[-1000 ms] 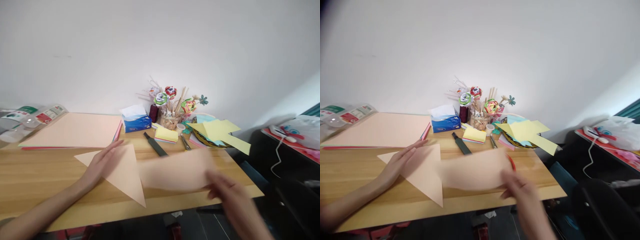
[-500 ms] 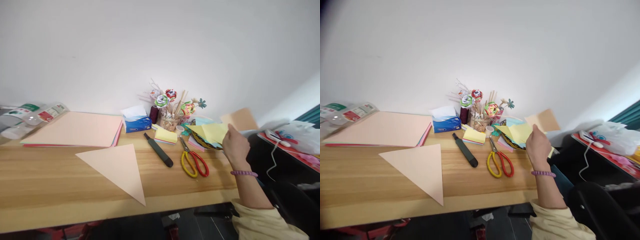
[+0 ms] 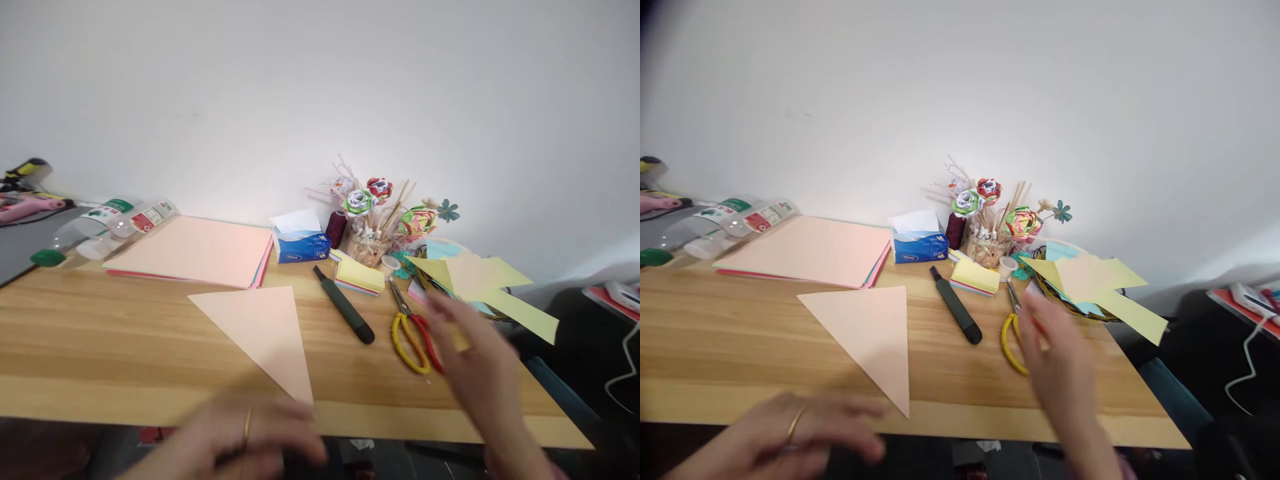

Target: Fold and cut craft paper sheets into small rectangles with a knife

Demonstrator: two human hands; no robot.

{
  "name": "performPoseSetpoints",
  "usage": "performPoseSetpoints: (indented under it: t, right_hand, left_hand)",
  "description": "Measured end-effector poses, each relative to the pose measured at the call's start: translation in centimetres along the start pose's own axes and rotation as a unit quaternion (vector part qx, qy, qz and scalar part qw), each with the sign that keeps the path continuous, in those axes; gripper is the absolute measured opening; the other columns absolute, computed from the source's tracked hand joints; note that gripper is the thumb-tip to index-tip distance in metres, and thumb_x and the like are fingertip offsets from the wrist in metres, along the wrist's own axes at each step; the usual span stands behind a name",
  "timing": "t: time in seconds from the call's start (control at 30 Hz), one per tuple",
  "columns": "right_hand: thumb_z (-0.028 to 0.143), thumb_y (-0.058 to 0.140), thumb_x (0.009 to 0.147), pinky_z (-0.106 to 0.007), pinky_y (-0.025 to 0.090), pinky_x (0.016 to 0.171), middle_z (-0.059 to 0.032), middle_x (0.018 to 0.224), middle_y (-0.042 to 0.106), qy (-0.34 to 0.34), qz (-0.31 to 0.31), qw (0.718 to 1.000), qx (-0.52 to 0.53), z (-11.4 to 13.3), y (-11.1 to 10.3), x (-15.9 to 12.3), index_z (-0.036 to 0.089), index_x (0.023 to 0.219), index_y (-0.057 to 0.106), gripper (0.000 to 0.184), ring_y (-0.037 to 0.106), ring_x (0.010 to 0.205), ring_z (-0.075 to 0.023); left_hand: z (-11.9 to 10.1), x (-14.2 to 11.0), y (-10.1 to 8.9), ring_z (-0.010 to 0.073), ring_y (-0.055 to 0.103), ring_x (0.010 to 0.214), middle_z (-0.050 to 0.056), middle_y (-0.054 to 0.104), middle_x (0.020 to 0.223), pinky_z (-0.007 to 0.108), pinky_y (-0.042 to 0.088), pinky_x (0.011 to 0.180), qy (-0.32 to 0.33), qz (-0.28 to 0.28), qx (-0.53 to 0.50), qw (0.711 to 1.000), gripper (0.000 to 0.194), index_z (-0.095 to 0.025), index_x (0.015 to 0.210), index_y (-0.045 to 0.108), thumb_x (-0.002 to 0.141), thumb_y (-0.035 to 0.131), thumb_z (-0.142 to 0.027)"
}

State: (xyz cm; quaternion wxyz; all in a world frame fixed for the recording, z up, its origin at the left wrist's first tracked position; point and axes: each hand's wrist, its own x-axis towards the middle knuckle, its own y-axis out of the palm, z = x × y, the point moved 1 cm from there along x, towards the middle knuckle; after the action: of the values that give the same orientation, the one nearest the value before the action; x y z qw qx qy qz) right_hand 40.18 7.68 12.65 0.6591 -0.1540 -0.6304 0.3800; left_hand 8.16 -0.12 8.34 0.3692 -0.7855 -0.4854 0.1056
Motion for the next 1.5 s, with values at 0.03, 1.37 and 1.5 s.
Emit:
performPoseSetpoints:
  t: [0.03, 1.37, 1.5]
  right_hand:
    - [0.029, 0.046, 0.090, -0.031, 0.050, 0.083, -0.0066, 0.099, 0.069, -0.049, 0.073, 0.995, 0.048, 2.1, 0.6, -1.6, 0.020, 0.103, 0.062, 0.023, 0.064, 0.093, -0.0177]
    - [0.009, 0.039, 0.088, -0.028, 0.046, 0.078, -0.0039, 0.093, 0.072, -0.323, 0.028, 0.945, 0.040, 5.6, -0.4, -7.5, 0.017, 0.096, 0.062, 0.026, 0.065, 0.095, -0.0169]
    - [0.011, 0.040, 0.090, -0.027, 0.051, 0.081, -0.0048, 0.093, 0.073, -0.331, 0.035, 0.939, 0.089, 6.2, -0.6, -6.8, 0.020, 0.078, 0.058, 0.024, 0.065, 0.097, -0.0177]
  left_hand:
    - [0.1, 1.2, -0.7, 0.0206, 0.063, 0.104, -0.009, 0.066, 0.114, 0.035, 0.054, 0.085, -0.024, 0.008, -0.006, 1.000, 0.034, -0.044, 0.116, 0.060, 0.090, 0.038, -0.043]
    - [3.5, 1.3, -4.1, 0.0124, 0.062, 0.101, -0.004, 0.073, 0.090, 0.033, 0.029, 0.109, 0.247, -0.067, 0.153, 0.955, 0.019, -0.028, 0.084, 0.066, 0.091, 0.051, -0.019]
    - [5.1, 0.3, -4.0, 0.0110, 0.062, 0.100, -0.005, 0.072, 0.095, 0.033, 0.031, 0.107, 0.218, -0.098, 0.204, 0.949, 0.016, -0.028, 0.092, 0.065, 0.091, 0.052, -0.021]
